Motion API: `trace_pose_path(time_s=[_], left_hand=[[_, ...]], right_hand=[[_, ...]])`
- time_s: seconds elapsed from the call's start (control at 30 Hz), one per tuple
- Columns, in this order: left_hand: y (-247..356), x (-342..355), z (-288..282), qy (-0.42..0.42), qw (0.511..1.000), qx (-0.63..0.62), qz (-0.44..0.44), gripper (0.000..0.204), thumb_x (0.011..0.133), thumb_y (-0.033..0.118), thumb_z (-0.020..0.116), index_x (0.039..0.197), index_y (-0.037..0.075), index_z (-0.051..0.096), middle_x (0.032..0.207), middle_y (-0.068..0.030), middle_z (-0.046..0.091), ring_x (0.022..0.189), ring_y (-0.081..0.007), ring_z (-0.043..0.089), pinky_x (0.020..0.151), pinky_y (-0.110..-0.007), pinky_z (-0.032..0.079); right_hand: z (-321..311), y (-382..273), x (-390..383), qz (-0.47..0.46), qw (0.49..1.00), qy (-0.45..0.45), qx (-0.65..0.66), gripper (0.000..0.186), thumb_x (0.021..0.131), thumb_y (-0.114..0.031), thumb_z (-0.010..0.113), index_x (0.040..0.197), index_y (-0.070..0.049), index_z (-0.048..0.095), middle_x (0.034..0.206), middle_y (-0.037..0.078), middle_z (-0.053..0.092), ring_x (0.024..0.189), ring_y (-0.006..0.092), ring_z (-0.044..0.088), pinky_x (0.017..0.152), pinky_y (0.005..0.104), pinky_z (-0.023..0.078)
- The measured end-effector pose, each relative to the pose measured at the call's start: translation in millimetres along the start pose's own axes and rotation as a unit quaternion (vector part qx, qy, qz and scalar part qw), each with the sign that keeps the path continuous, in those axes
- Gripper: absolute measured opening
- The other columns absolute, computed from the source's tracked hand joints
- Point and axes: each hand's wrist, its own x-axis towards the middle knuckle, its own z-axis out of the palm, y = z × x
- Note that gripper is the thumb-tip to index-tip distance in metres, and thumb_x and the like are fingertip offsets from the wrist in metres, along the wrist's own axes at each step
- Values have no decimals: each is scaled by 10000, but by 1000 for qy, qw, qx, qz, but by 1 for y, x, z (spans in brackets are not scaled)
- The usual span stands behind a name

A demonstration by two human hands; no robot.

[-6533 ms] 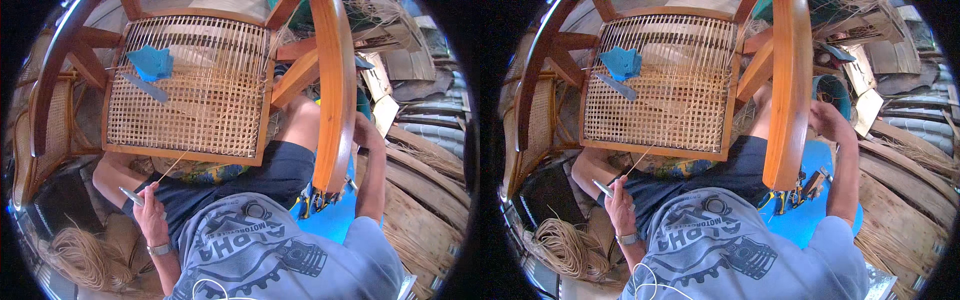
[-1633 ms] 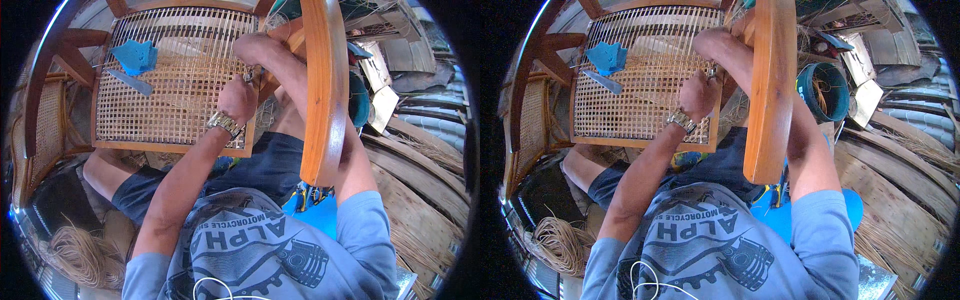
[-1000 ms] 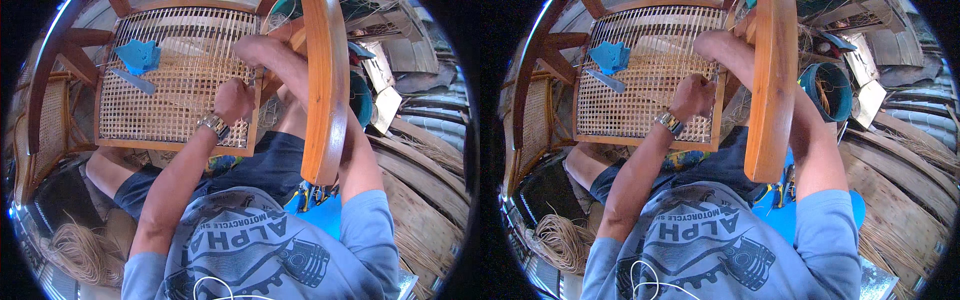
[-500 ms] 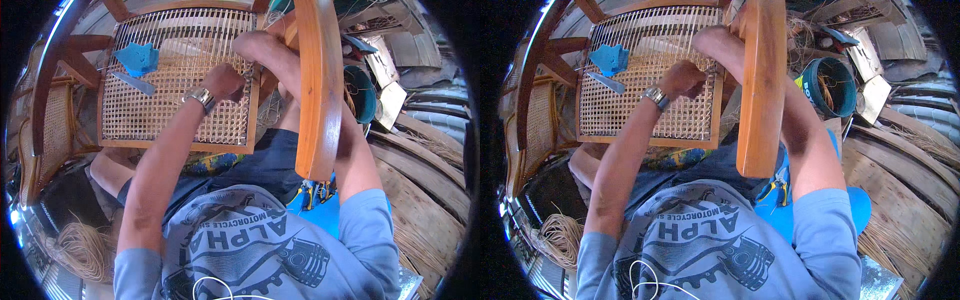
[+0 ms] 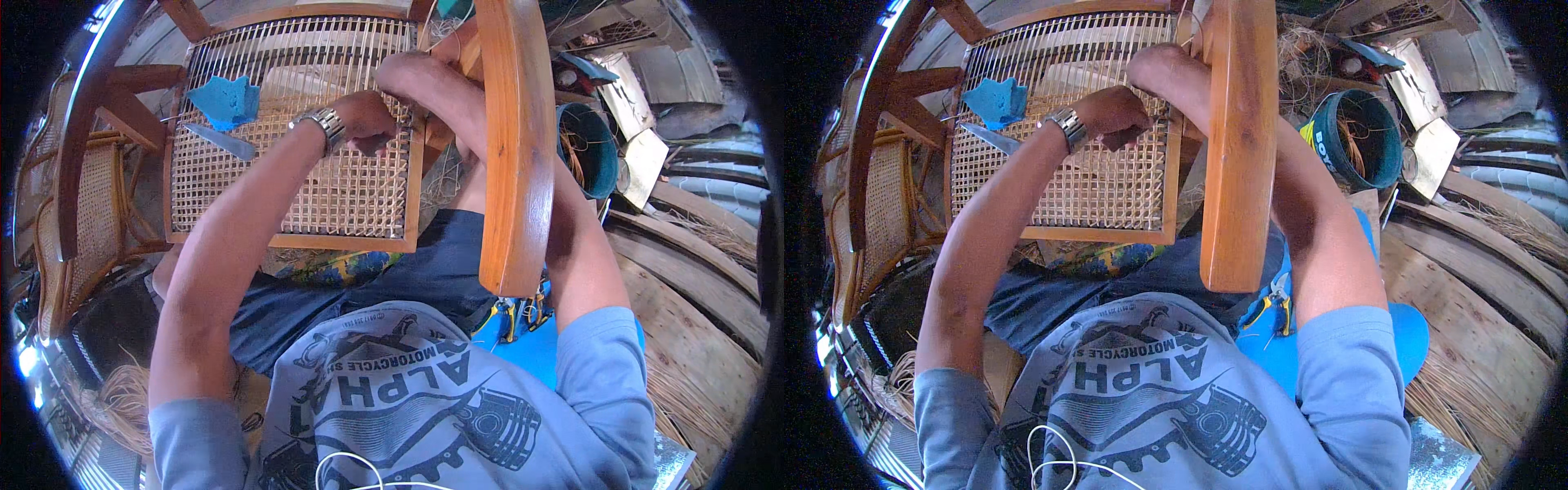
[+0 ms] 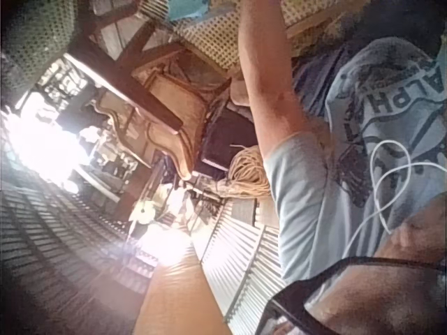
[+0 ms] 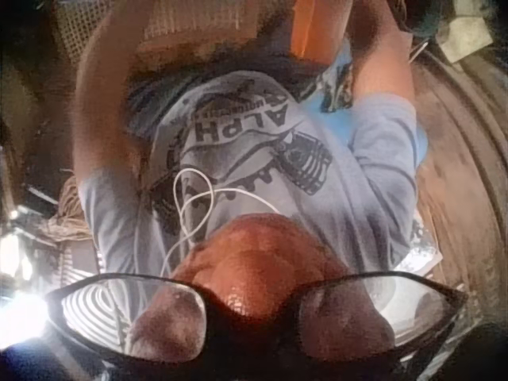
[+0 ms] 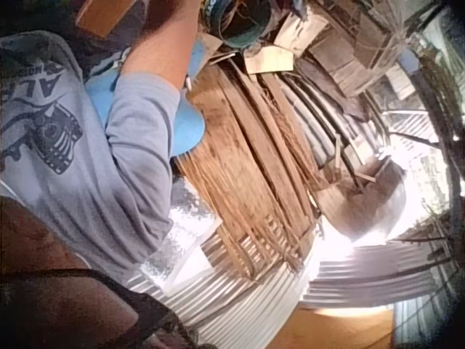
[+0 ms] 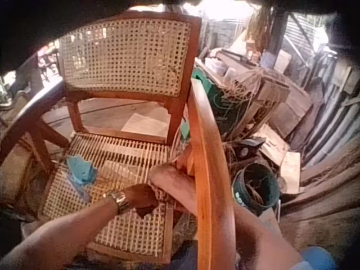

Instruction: Weaving or repairing the cane seat of a wooden chair using strands of fiber.

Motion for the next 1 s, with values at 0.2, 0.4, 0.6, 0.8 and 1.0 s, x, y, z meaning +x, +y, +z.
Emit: trace_pose_path(time_s=[0.2,0.4,0.6,0.8,1.0], left_hand=[[1,7,-12,12,986,169,-1,446,1009,357,530,838,-28,676,692,-151,705,626,-218,709,678,-407,564],[5,9,-8,7,974,227,9,481,1029,353,471,873,-58,666,807,-182,730,757,-291,737,883,-483,549],[6,9,1,24,999,-11,-19,367,1002,291,564,837,-19,671,618,-116,670,490,-168,644,441,-333,521],[18,13,7,111,992,-6,-68,421,949,457,601,818,89,757,682,-78,722,622,-209,704,655,-360,579],[6,-36,13,114,984,124,-64,621,927,551,650,575,40,657,493,-87,618,483,-189,643,639,-401,584]], right_hand=[[4,1,9,2,1000,-21,-14,266,848,-118,623,1049,-12,759,961,192,744,881,325,740,755,448,590],[1,0,9,1,999,-30,-42,275,846,-122,635,1073,-25,756,1012,180,742,908,324,738,769,454,589],[0,-1,9,0,997,-40,-62,287,844,-125,648,1097,-38,753,1063,167,740,935,323,735,782,460,589],[-1,-2,4,-12,996,-37,-79,290,824,-80,642,1085,-9,748,1013,182,748,881,329,744,729,440,595],[-1,0,8,-41,996,-19,-71,228,860,-71,631,1046,14,733,968,173,741,861,305,726,759,400,571]])
